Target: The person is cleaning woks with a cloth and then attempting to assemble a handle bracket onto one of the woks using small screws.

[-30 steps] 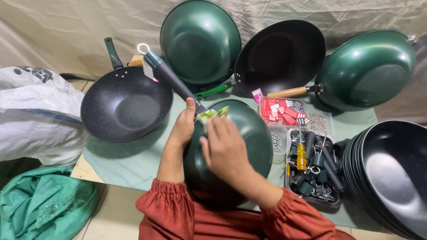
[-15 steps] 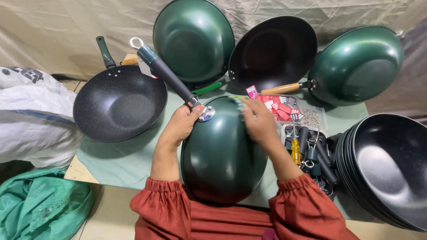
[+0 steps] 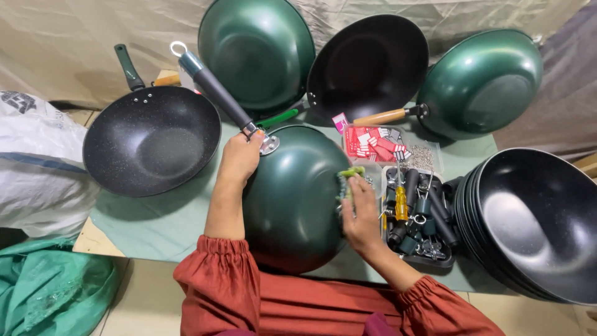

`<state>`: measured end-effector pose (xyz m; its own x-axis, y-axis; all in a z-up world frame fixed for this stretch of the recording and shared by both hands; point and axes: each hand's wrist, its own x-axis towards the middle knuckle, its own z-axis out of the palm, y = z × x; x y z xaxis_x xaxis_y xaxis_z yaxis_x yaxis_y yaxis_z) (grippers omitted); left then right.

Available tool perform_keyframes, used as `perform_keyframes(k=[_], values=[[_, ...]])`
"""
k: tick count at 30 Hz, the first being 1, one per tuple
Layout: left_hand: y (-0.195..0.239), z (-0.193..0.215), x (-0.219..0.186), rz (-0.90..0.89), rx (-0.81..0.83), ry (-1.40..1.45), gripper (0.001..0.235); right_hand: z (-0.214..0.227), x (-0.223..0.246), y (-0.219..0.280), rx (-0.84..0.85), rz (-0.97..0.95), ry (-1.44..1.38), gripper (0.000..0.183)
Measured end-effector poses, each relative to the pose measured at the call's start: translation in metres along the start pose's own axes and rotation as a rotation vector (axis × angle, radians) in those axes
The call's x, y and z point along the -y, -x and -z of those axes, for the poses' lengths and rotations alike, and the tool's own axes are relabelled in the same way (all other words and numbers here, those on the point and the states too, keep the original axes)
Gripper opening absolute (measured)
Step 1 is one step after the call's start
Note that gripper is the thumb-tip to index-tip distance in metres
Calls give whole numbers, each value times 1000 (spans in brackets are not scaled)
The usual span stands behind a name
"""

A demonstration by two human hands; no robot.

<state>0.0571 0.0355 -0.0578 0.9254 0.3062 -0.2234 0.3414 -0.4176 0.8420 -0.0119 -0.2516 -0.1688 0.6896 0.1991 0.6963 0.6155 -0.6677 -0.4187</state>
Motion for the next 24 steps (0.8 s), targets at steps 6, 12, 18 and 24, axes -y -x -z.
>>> perform_keyframes(k=[6,12,18,24], values=[[22,11,-33,-185,73,-100,60,23,65,-49,-10,358,-29,43],[22,14,-52,-328,210,-155,54,34,52,-96,27,247,-98,42],[20,4,-77,-422,299,-199,51,41,4,-124,245,-1,-148,43],[12,-15,-92,-521,407,-263,46,58,-5,-149,448,-174,-200,35]])
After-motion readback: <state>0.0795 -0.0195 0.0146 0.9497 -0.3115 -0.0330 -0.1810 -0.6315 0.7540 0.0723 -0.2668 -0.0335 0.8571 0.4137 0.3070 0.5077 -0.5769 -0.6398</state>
